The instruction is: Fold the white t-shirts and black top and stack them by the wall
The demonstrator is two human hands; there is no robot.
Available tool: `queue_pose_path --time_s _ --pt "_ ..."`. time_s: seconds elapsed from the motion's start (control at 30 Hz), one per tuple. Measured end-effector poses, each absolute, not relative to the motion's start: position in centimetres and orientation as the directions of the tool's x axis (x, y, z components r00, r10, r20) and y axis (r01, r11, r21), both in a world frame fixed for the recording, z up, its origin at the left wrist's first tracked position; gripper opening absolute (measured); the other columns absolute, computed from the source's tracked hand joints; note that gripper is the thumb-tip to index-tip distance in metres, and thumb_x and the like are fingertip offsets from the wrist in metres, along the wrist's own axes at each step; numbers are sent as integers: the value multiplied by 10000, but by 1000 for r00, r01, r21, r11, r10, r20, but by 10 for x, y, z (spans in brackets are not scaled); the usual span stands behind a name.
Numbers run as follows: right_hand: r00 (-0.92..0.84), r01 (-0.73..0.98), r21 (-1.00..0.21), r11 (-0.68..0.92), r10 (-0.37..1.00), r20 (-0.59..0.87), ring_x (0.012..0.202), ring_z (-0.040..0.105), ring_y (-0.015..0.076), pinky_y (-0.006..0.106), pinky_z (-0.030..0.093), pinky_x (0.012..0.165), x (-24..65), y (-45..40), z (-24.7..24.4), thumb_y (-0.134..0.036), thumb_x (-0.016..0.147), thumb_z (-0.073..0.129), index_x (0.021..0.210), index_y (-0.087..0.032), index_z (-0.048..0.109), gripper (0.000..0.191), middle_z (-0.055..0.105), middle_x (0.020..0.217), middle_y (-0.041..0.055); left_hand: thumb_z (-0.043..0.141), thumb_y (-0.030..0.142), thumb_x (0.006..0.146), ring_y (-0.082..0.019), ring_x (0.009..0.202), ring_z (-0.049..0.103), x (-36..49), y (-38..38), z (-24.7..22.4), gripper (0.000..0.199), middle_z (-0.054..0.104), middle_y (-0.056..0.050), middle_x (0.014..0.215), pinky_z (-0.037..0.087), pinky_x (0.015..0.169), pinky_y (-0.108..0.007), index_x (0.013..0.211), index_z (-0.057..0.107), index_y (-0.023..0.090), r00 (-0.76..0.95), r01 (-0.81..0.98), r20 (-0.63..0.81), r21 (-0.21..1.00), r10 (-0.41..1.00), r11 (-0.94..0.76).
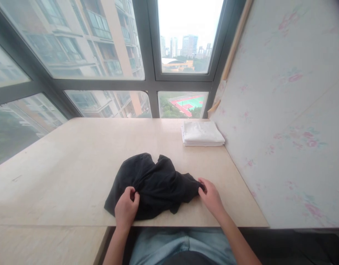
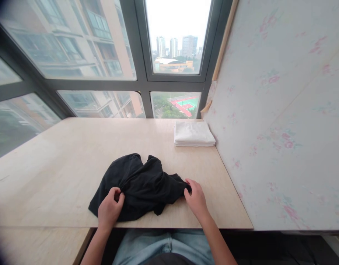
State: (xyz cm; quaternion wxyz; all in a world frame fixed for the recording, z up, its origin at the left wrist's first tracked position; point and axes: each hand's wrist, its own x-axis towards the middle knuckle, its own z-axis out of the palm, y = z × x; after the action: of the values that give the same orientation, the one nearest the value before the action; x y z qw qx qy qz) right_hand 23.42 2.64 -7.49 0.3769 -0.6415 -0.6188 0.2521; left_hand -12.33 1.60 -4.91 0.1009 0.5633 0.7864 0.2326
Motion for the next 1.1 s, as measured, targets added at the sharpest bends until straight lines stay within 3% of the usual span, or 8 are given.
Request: queue_pose_path --time_s 0.2,0.33,0.5,0.63,0.73,0.87,1.0,1.1 --pt "-32 485 -869 -95 992 -126 1007 672 241 390 508 920 211 33 -58 -123 733 510 1231 -193 669 528 718 1113 106 480 310 917 -187 750 630 -121 16 -50 110 646 -10 796 350 627 -251 941 547 226 -346 839 126 485 930 247" --pt "-84 42 -975 -216 972 -219 1028 665 236 360 509 907 216 32 -28 -222 770 572 1108 -177 716 371 726 1103 90 463 314 923 -203 794 662 -124 13 -50 169 684 -27 848 390 654 -260 1027 565 228 -346 824 141 518 928 229" --pt "-135 -481 -825 -295 955 -263 813 684 185 298 532 742 238 31 45 -359 782 724 1157 -231 681 398 744 938 50 468 317 900 -207 751 679 -136 46 -39 180 715 -21 833 432 661 -276 985 608 241 -253 792 153 600 955 114" --pt "-128 -522 -841 -141 988 -86 671 644 138 230 497 611 238 39 112 -351 762 767 903 -239 718 187 714 791 7 483 332 895 -189 674 642 -123 91 -13 204 694 2 776 454 668 -290 1015 624 245 -129 774 170 633 977 -7" --pt "-161 -481 -876 -23 985 63 662 612 120 218 477 597 220 63 142 -355 770 754 869 -221 720 170 687 785 3 485 386 926 -179 782 665 -91 106 21 291 705 -15 893 506 730 -291 1151 588 232 -60 662 222 738 973 -128" --pt "-321 -289 -949 -126 947 -28 630 555 89 197 425 564 190 105 139 -354 810 711 968 -194 713 224 643 774 -10 548 376 936 -193 996 667 -39 96 65 305 698 -62 1101 530 870 -324 1199 589 228 43 363 336 872 941 -328" --pt "-403 -164 -974 -157 912 -79 722 594 107 203 438 606 171 125 109 -365 827 683 1056 -194 685 286 658 842 0 640 345 893 -216 1123 623 -4 81 72 471 636 -87 1269 516 949 -359 1340 521 256 167 325 353 862 921 -390" --pt "-450 -123 -982 -141 890 -72 781 627 127 229 470 649 169 125 87 -365 864 640 1196 -198 630 371 677 903 22 664 365 872 -234 1157 615 3 79 52 541 636 -85 1282 491 1012 -403 1376 496 267 124 331 280 893 952 -306"
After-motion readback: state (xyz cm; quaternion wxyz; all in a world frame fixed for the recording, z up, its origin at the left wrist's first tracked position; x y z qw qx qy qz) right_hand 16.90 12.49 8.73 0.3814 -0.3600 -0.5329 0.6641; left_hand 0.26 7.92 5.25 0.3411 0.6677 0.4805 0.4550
